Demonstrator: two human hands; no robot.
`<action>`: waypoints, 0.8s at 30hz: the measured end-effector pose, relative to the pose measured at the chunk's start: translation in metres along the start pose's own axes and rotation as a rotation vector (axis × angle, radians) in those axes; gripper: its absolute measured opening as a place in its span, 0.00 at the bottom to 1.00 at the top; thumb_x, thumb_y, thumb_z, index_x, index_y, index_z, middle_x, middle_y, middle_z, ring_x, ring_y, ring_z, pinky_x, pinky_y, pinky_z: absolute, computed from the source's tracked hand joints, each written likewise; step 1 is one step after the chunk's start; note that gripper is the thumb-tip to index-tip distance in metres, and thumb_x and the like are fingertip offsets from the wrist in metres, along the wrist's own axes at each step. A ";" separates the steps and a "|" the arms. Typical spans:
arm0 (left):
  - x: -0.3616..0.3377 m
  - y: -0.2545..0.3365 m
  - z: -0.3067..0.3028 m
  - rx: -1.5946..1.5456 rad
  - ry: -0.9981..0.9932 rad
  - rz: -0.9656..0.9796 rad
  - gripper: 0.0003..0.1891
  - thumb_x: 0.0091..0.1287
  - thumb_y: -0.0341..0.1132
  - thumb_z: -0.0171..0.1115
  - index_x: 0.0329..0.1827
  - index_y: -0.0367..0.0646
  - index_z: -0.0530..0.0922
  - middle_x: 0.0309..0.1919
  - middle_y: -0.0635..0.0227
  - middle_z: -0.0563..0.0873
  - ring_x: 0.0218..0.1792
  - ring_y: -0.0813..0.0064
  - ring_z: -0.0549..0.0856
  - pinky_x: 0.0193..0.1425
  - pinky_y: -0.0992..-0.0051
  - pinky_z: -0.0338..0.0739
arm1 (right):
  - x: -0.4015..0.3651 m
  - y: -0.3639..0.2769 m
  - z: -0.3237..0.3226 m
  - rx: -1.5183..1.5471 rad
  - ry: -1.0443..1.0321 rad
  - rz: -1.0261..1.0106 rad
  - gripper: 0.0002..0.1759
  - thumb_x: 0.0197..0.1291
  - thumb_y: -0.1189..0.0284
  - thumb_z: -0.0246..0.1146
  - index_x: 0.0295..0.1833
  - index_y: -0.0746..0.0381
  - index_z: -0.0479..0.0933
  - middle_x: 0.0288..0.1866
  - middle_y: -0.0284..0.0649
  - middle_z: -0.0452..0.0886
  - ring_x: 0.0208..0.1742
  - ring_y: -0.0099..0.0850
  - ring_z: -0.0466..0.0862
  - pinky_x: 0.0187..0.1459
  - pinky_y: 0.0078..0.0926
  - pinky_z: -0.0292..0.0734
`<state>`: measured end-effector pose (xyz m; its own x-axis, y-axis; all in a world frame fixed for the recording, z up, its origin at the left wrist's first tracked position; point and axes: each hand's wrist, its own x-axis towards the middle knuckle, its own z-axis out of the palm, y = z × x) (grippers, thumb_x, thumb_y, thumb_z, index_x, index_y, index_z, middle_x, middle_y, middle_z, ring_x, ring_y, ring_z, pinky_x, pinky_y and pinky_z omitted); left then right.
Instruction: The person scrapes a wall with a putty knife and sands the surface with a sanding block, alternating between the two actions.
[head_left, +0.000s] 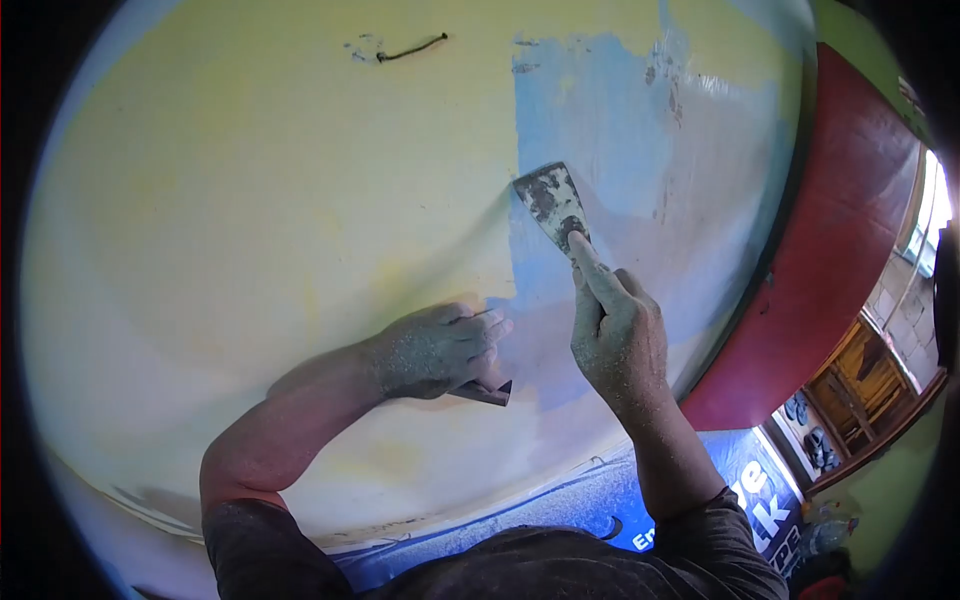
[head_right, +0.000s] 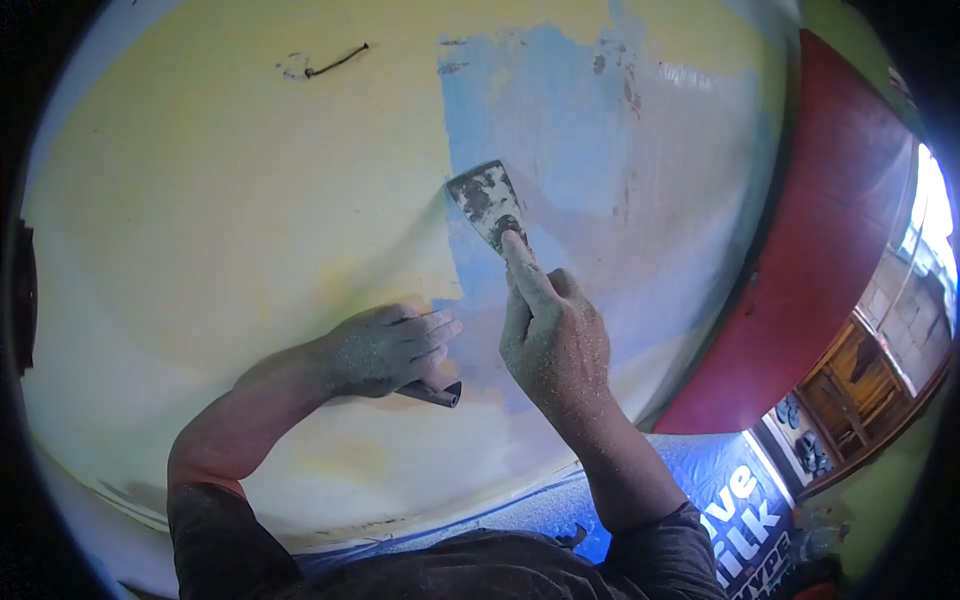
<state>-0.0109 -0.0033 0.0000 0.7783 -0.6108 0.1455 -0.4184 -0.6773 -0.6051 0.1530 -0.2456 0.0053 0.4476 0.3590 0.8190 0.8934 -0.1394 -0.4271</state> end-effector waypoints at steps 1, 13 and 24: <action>-0.001 0.001 0.000 -0.016 0.021 -0.005 0.11 0.75 0.39 0.69 0.55 0.45 0.85 0.80 0.54 0.85 0.81 0.57 0.82 0.78 0.55 0.79 | -0.005 0.002 0.002 0.003 0.006 -0.010 0.24 0.83 0.73 0.66 0.80 0.55 0.87 0.39 0.55 0.90 0.40 0.54 0.93 0.42 0.53 0.88; -0.004 0.000 0.007 0.048 -0.075 -0.036 0.16 0.73 0.43 0.71 0.58 0.46 0.91 0.82 0.60 0.83 0.87 0.64 0.75 0.89 0.54 0.68 | -0.006 -0.001 0.000 -0.001 -0.011 0.011 0.22 0.85 0.75 0.65 0.78 0.61 0.88 0.40 0.59 0.92 0.42 0.54 0.94 0.45 0.53 0.88; -0.001 -0.002 0.007 -0.051 -0.002 -0.030 0.14 0.75 0.38 0.67 0.57 0.42 0.90 0.82 0.55 0.85 0.84 0.61 0.78 0.73 0.58 0.79 | 0.017 -0.014 0.001 -0.033 0.039 -0.051 0.22 0.82 0.78 0.66 0.76 0.64 0.88 0.36 0.58 0.90 0.39 0.52 0.93 0.44 0.50 0.87</action>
<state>-0.0077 0.0015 -0.0041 0.7916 -0.5892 0.1617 -0.4181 -0.7154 -0.5599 0.1478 -0.2366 0.0249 0.4017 0.3308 0.8539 0.9157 -0.1527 -0.3716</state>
